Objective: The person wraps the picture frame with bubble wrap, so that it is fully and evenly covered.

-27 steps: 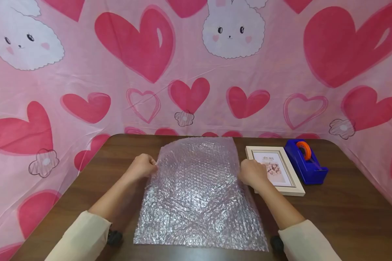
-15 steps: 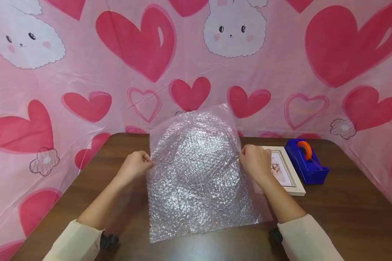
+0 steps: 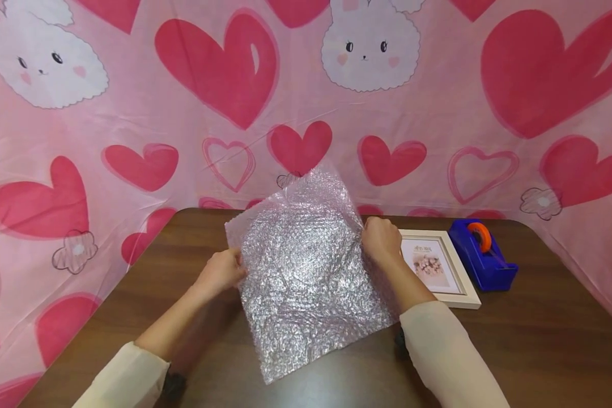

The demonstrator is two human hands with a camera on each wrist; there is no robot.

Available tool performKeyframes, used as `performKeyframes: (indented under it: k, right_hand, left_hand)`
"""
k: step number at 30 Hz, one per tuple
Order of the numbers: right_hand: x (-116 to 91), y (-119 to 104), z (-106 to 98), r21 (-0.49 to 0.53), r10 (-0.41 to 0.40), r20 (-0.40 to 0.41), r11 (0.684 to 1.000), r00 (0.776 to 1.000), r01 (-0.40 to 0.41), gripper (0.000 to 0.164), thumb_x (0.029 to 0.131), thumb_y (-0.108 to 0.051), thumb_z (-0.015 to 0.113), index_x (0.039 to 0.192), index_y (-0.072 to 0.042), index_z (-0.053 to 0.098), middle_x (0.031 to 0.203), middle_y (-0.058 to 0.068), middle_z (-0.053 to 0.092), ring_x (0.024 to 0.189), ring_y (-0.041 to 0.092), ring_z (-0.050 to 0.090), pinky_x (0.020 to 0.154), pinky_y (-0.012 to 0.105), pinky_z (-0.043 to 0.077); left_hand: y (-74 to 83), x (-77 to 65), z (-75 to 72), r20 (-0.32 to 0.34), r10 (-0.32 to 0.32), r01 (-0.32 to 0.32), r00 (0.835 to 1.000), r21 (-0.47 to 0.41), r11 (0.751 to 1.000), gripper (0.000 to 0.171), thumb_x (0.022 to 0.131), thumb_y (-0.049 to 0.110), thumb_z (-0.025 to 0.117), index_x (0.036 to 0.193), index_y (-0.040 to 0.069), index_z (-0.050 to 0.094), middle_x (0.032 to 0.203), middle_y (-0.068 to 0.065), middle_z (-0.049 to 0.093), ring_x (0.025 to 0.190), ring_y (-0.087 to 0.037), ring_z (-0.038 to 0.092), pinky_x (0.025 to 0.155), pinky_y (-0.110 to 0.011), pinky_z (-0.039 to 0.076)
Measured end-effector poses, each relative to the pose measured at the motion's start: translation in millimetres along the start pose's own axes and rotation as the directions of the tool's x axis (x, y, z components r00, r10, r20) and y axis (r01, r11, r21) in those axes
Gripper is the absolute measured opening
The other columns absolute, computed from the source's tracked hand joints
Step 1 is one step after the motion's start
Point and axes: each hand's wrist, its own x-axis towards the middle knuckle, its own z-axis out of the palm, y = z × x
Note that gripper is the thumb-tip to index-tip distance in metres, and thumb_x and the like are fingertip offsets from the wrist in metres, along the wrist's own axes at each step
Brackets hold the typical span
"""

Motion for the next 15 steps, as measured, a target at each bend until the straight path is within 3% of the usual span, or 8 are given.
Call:
performKeyframes:
  k: [5, 8, 12, 15]
  right_hand:
    - [-1.8, -14.4, -9.4, -0.015, 0.076, 0.052, 0.997, 0.996, -0.076, 0.017, 0.079, -0.007, 0.050, 0.074, -0.005, 0.066, 0.078, 0.018, 0.065, 0.073, 0.039, 0.061, 0.051, 0.045, 0.047]
    - [-0.5, -12.9, -5.4, -0.036, 0.078, 0.068, 0.996, 0.995, -0.076, 0.018, 0.079, -0.006, 0.049, 0.074, -0.004, 0.067, 0.083, 0.022, 0.065, 0.078, 0.042, 0.061, 0.054, 0.049, 0.047]
    - [0.1, -11.1, -0.7, -0.062, 0.084, 0.091, 0.995, 0.992, -0.079, 0.021, 0.081, -0.005, 0.047, 0.072, -0.002, 0.066, 0.086, 0.026, 0.064, 0.077, 0.043, 0.060, 0.054, 0.049, 0.048]
    - [0.2, -9.5, 2.1, -0.060, 0.091, 0.105, 0.995, 0.990, -0.085, 0.022, 0.081, -0.005, 0.046, 0.070, -0.002, 0.065, 0.085, 0.026, 0.064, 0.075, 0.042, 0.060, 0.053, 0.048, 0.047]
  left_hand:
    - [4.2, 1.9, -12.7, 0.065, 0.089, -0.094, 0.994, 0.078, 0.993, 0.016, 0.072, -0.001, 0.059, 0.061, 0.007, 0.050, 0.059, -0.004, 0.048, 0.056, -0.022, 0.048, 0.047, -0.035, 0.041]
    - [6.5, 3.5, -6.9, 0.107, 0.117, -0.130, 0.987, 0.121, 0.984, 0.018, 0.069, -0.003, 0.057, 0.057, 0.008, 0.049, 0.060, -0.005, 0.051, 0.058, -0.022, 0.050, 0.052, -0.039, 0.045]
    - [9.4, 5.4, -1.8, 0.174, 0.063, -0.090, 0.983, 0.151, 0.984, 0.024, 0.069, -0.005, 0.054, 0.052, 0.009, 0.044, 0.063, -0.007, 0.052, 0.058, -0.022, 0.050, 0.051, -0.038, 0.046]
    - [11.0, 6.3, -0.4, 0.220, 0.009, -0.045, 0.975, 0.162, 0.986, 0.027, 0.068, -0.002, 0.060, 0.051, 0.009, 0.044, 0.062, -0.006, 0.052, 0.056, -0.021, 0.047, 0.047, -0.035, 0.043]
